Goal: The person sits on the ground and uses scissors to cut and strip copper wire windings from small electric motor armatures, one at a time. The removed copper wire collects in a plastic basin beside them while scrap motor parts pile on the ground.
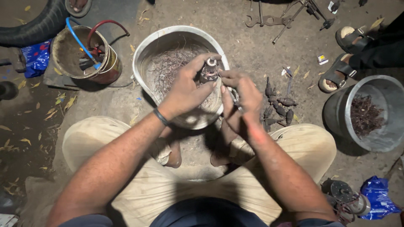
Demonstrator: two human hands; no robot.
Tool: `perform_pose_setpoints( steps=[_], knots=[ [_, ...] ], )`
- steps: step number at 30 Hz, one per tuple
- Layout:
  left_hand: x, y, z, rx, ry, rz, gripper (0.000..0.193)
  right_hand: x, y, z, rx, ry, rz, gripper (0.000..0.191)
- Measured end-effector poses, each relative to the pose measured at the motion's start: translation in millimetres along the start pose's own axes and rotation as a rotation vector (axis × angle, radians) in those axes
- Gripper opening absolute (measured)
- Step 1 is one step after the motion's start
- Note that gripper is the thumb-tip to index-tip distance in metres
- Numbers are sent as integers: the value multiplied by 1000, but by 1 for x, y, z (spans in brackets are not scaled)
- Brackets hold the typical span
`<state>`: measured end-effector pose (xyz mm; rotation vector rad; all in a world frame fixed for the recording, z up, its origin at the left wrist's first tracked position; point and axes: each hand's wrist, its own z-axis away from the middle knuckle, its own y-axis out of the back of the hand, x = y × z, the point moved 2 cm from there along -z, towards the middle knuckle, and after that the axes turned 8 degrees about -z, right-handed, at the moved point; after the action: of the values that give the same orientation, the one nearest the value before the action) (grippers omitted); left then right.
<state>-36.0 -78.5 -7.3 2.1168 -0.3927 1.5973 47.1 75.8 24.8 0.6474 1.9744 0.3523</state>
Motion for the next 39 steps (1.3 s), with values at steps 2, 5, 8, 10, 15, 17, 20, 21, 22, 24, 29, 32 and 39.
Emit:
perform_pose_setpoints(
  steps=[2,5,8,10,15,17,20,21,22,24,29,32,39],
  knots=[
    [-1,-6,4,57,20,17,52,2,-8,6,18,0,83,21],
    [-4,-9,8,129,-2,26,52,8,-15,8,11,-25,157,31],
    [-13,-3,2,133,28,188,55,17,-11,-1,22,-108,34,37],
    [-22,2,-4,56,145,507,59,21,-4,-8,31,-208,-319,41],
    [-31,7,-4,-45,202,622,56,13,7,-12,-69,-158,-25,54],
    [-31,5,-4,-54,203,602,56,10,5,-12,-97,-38,59,61],
    [-30,3,-3,-31,265,660,53,10,1,-12,-114,166,209,69],
    [-30,4,-4,-11,289,681,50,12,1,-12,-119,154,254,63],
    [-31,5,-4,10,317,699,48,14,0,-11,-125,140,295,61],
    [-32,7,-6,102,304,747,43,17,-1,-8,-156,47,280,55],
    [-39,14,-16,312,216,403,42,22,-18,-1,-212,-106,84,51],
    [-41,11,-23,338,110,197,45,28,-29,2,-219,-107,46,56],
    [-34,4,-27,279,189,68,33,51,-23,6,-200,-221,-212,26]
  ],
)
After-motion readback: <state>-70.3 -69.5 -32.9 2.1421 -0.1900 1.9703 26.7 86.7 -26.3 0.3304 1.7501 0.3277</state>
